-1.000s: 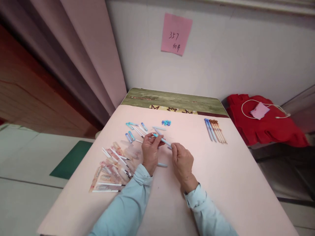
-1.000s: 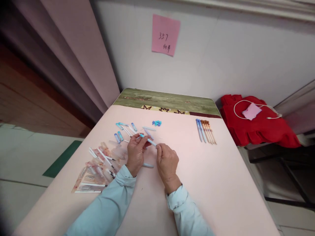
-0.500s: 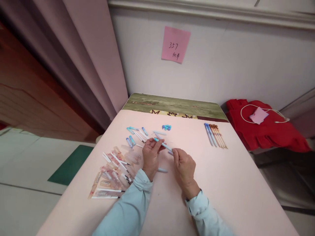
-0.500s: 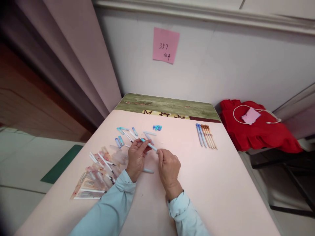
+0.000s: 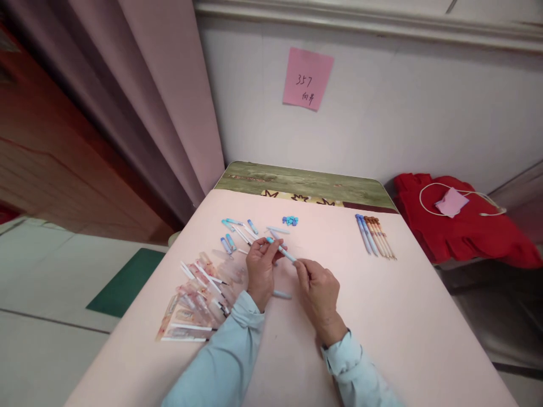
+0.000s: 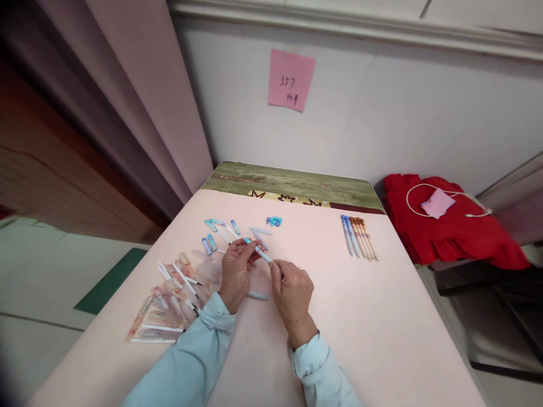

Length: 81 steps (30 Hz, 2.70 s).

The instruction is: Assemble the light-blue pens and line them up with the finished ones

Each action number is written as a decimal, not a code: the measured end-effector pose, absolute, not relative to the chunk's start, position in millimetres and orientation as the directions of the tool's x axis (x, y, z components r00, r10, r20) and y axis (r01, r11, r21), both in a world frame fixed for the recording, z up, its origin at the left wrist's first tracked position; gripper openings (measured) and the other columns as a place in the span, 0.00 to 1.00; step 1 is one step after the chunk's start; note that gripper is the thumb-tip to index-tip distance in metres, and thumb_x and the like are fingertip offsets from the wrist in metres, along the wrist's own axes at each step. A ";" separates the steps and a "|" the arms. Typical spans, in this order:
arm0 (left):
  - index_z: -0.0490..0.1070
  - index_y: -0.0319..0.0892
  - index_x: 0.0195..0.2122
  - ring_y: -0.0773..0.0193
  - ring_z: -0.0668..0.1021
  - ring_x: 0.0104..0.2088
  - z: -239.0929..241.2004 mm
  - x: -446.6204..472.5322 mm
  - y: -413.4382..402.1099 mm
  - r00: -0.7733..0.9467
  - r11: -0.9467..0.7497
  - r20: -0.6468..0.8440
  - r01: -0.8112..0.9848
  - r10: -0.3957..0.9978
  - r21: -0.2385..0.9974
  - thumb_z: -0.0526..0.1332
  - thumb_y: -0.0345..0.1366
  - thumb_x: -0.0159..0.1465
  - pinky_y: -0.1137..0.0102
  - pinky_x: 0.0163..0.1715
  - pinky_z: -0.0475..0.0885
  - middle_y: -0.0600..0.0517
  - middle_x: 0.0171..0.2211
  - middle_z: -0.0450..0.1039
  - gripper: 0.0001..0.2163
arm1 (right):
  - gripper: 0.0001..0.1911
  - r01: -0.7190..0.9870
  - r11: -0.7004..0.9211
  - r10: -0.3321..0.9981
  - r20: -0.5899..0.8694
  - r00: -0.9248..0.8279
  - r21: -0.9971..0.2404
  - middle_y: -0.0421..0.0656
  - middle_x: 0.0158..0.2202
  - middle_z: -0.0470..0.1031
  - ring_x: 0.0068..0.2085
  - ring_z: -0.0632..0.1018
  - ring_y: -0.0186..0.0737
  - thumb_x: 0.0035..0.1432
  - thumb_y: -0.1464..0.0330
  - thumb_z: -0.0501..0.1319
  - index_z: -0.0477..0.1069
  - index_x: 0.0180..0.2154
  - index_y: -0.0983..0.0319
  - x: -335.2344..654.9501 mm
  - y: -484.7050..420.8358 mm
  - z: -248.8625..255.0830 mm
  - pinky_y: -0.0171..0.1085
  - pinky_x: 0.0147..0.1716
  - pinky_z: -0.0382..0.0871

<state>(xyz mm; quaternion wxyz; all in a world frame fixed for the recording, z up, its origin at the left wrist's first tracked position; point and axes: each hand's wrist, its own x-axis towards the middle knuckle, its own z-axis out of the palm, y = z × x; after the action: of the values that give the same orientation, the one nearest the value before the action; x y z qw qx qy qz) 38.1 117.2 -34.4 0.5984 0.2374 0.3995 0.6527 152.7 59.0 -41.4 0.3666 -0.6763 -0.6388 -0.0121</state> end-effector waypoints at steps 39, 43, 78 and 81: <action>0.73 0.39 0.38 0.64 0.81 0.35 -27.7 38.2 110.4 0.117 0.192 -0.155 -0.691 0.981 0.697 0.69 0.31 0.54 0.71 0.40 0.72 0.51 0.31 0.79 0.11 | 0.20 0.916 0.099 0.842 0.523 0.130 -0.388 0.38 0.20 0.73 0.21 0.70 0.35 0.71 0.61 0.47 0.71 0.33 0.60 145.7 54.2 -43.7 0.34 0.25 0.54; 0.73 0.39 0.37 0.65 0.80 0.32 -25.7 39.8 110.0 0.093 0.196 -0.182 -0.681 0.979 0.706 0.71 0.31 0.52 0.70 0.37 0.73 0.51 0.31 0.79 0.13 | 0.16 0.901 0.098 0.832 0.532 0.159 -0.423 0.39 0.24 0.77 0.24 0.73 0.36 0.67 0.57 0.53 0.73 0.39 0.59 144.8 55.5 -42.5 0.34 0.27 0.57; 0.76 0.37 0.34 0.63 0.81 0.30 -32.0 33.1 117.1 -0.012 0.147 -0.235 -0.752 0.972 0.643 0.71 0.37 0.52 0.65 0.40 0.75 0.49 0.30 0.80 0.11 | 0.12 0.918 0.221 0.746 0.664 0.059 -0.330 0.42 0.29 0.80 0.27 0.76 0.33 0.67 0.63 0.56 0.76 0.39 0.61 148.3 54.5 -42.3 0.35 0.30 0.58; 0.76 0.37 0.34 0.63 0.81 0.30 -31.9 32.7 115.2 0.007 0.147 -0.215 -0.752 0.977 0.643 0.70 0.37 0.54 0.65 0.39 0.75 0.48 0.30 0.79 0.10 | 0.13 0.924 0.215 0.758 0.651 0.047 -0.317 0.42 0.28 0.80 0.26 0.75 0.34 0.68 0.64 0.54 0.76 0.38 0.62 147.6 53.1 -41.7 0.35 0.29 0.58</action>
<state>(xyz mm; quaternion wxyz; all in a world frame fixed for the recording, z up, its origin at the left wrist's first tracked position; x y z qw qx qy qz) 32.7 115.2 -31.9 0.6872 0.1765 0.3180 0.6289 147.6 53.1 -41.7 0.3782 -0.6169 -0.6814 -0.1098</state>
